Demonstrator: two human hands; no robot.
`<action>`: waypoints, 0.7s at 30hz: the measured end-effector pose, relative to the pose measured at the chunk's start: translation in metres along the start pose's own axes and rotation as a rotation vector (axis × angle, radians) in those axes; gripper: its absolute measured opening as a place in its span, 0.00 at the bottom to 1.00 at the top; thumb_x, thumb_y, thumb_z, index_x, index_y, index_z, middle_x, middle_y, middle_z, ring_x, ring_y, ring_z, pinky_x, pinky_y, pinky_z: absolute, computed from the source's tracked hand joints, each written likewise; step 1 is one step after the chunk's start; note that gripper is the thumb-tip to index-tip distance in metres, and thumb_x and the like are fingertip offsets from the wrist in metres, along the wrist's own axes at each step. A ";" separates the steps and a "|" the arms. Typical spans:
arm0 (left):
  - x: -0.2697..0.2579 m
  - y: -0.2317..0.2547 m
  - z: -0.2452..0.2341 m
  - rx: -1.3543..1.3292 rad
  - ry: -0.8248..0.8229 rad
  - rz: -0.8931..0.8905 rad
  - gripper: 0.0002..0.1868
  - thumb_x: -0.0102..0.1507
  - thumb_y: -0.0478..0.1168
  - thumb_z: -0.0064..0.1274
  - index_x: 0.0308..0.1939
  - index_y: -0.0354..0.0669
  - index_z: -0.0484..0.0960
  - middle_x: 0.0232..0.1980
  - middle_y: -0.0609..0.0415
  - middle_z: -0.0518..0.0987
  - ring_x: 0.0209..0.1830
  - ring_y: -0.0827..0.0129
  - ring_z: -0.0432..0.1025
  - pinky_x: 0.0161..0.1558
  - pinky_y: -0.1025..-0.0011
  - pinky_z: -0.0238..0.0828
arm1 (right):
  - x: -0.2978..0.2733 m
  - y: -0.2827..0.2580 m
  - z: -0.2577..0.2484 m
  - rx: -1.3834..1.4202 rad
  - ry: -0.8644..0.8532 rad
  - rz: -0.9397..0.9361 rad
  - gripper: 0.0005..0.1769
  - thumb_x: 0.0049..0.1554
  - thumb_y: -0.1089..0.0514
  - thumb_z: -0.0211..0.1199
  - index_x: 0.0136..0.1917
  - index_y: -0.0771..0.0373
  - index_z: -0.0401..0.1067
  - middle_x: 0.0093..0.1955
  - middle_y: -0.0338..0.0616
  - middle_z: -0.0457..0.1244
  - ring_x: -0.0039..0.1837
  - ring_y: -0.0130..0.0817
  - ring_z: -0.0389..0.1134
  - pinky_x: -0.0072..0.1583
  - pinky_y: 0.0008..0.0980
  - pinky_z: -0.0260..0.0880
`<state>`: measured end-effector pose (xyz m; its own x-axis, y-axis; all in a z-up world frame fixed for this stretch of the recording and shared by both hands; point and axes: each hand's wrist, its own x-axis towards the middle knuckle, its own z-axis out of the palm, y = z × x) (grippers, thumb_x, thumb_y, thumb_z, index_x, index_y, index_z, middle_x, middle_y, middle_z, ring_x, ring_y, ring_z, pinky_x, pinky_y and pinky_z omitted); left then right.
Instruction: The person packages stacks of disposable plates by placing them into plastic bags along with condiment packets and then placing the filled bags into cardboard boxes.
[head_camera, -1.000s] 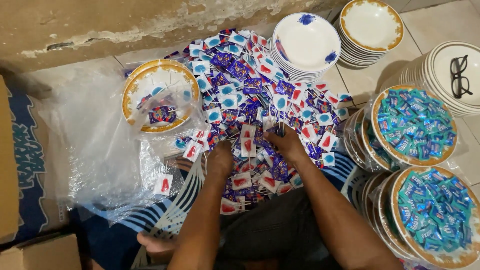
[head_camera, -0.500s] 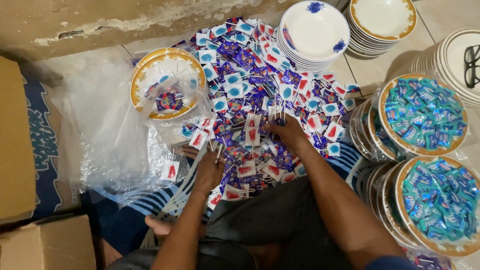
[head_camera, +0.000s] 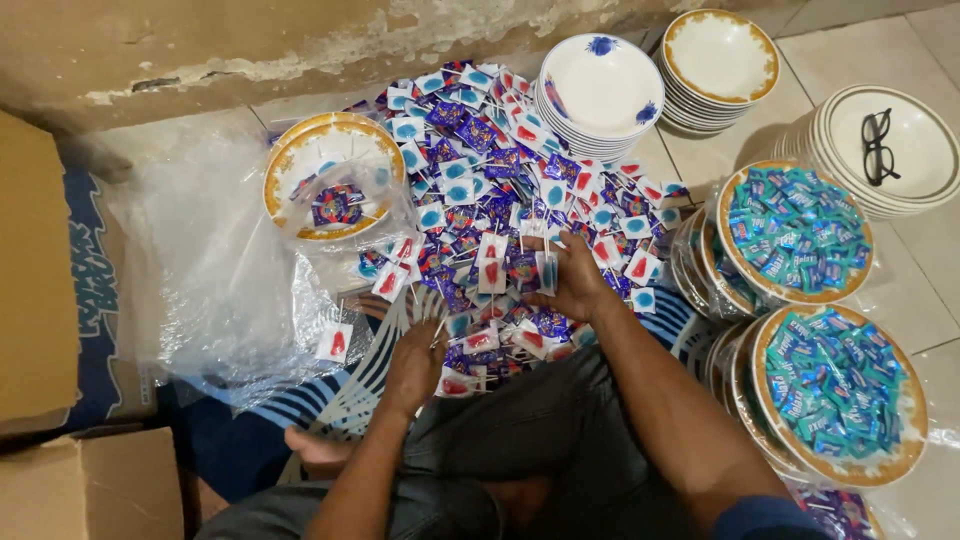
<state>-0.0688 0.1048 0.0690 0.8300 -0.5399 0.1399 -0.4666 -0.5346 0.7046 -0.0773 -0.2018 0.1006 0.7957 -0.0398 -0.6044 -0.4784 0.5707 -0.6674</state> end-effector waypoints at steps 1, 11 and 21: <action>-0.003 0.004 -0.014 0.004 0.005 -0.001 0.07 0.64 0.35 0.52 0.44 0.37 0.82 0.42 0.37 0.82 0.49 0.40 0.76 0.51 0.51 0.73 | -0.002 -0.001 0.004 -0.002 -0.006 -0.001 0.39 0.60 0.27 0.35 0.69 0.48 0.69 0.57 0.52 0.68 0.52 0.48 0.70 0.50 0.47 0.77; -0.036 0.007 -0.114 -0.309 0.130 -0.481 0.08 0.60 0.41 0.63 0.42 0.57 0.90 0.45 0.49 0.87 0.48 0.58 0.81 0.49 0.66 0.73 | -0.009 0.035 0.040 0.051 -0.142 -0.039 0.29 0.57 0.52 0.54 0.72 0.51 0.69 0.51 0.48 0.69 0.49 0.41 0.72 0.53 0.43 0.76; -0.043 -0.025 -0.098 -1.049 0.615 -0.377 0.06 0.62 0.26 0.57 0.43 0.32 0.82 0.32 0.46 0.81 0.33 0.73 0.75 0.42 0.71 0.80 | -0.022 0.083 0.139 -0.022 -0.018 -0.108 0.22 0.56 0.61 0.69 0.63 0.61 0.71 0.39 0.39 0.66 0.40 0.33 0.70 0.43 0.40 0.78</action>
<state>-0.0631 0.2054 0.1137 0.9935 0.0726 -0.0882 0.0594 0.3317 0.9415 -0.0825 -0.0397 0.1188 0.8494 -0.0848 -0.5209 -0.3977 0.5458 -0.7375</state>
